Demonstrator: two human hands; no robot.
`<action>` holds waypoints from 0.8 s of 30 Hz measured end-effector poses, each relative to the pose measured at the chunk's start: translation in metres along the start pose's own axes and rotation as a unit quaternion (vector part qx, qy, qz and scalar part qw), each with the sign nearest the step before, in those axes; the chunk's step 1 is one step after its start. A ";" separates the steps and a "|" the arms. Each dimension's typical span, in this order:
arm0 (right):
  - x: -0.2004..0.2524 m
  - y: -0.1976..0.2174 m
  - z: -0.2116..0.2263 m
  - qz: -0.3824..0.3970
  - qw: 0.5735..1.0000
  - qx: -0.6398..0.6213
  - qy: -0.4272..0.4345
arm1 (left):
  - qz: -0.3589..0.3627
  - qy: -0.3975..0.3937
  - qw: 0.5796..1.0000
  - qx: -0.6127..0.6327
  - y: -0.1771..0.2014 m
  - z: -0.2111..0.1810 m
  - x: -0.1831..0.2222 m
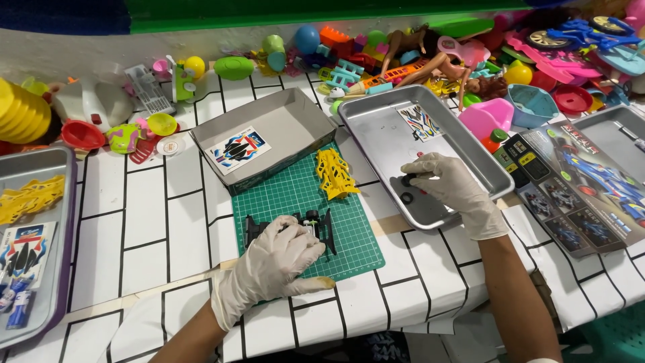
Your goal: Assembling a Mini 4WD toy car by installing gears, motor, and chassis components.
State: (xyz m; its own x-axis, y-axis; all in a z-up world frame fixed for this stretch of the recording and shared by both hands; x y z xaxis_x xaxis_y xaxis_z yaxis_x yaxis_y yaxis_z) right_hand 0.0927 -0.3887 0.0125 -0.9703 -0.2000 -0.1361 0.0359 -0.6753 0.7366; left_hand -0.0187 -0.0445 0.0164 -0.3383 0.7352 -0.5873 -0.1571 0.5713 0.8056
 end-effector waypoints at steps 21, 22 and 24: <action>-0.002 -0.004 0.018 0.044 0.994 0.089 0.044 | 0.015 0.008 1.000 -0.005 0.000 0.001 -0.001; -0.002 -0.003 0.021 0.035 0.995 0.075 0.055 | 0.015 0.008 1.000 -0.006 0.000 0.001 -0.001; -0.003 -0.002 0.029 0.025 0.996 0.061 0.065 | 0.017 0.007 1.000 0.007 -0.001 0.001 -0.001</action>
State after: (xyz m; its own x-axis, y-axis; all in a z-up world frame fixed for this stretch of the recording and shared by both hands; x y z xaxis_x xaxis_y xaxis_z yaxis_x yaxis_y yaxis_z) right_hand 0.0884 -0.3666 0.0306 -0.9282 -0.3279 -0.1759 0.0466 -0.5716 0.8192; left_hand -0.0177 -0.0451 0.0164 -0.3565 0.7486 -0.5590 -0.1325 0.5517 0.8234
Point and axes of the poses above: each hand's wrist, its own x-axis away from the middle knuckle, its own y-axis out of the back of the hand, z = x × y, the point moved 4 cm from there along -x, towards the middle knuckle, and after that the axes turned 2 degrees about -y, right-handed, at the moved point
